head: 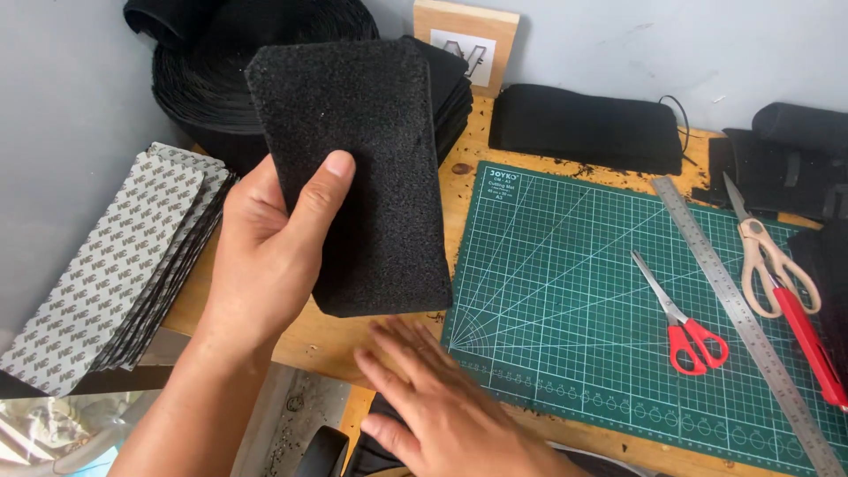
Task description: The person measures a rectangular piece of black fabric using a metal ruler on a green cutting mat. They then use red-handled scissors to trim the edges of the fabric, carefully cutting small sections to shape the material.
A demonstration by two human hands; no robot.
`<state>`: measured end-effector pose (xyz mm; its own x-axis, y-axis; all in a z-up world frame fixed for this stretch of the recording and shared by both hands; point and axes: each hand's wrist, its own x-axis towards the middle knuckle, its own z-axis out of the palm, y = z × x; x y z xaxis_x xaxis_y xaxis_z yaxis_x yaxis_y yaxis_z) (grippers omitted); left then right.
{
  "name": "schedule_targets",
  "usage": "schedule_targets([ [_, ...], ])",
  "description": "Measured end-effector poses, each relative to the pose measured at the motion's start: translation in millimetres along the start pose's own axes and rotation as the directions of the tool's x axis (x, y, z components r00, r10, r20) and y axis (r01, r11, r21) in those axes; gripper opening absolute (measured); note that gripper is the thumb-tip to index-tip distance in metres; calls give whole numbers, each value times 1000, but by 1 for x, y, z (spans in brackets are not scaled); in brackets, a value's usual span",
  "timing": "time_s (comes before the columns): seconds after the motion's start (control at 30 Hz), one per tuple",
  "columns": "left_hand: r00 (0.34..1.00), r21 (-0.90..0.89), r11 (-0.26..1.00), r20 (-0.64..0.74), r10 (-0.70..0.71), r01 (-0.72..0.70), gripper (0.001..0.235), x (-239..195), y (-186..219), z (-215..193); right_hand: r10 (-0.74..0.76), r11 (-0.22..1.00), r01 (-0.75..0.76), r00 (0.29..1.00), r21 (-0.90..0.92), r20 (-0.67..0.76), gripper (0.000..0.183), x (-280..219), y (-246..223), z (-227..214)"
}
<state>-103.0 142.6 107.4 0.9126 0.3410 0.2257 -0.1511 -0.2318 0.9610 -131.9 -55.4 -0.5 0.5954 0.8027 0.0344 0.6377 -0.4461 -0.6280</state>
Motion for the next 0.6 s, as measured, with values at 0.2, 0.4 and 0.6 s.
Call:
schedule_targets([
  [0.2, 992, -4, 994, -71, -106, 106, 25, -4, 4, -8, 419, 833, -475, 876, -284, -238, 74, -29, 77, -26],
  [0.4, 1000, 27, 999, 15, -25, 24, 22, 2, -10, 16, 41, 990, -56, 992, -129, -116, 68, -28, 30, 19],
  [0.6, 995, 16, 998, 82, -61, 60, 25, 7, -12, 31, -41, 999, 34, 908, -24, -418, 29, -47, 39, -31],
])
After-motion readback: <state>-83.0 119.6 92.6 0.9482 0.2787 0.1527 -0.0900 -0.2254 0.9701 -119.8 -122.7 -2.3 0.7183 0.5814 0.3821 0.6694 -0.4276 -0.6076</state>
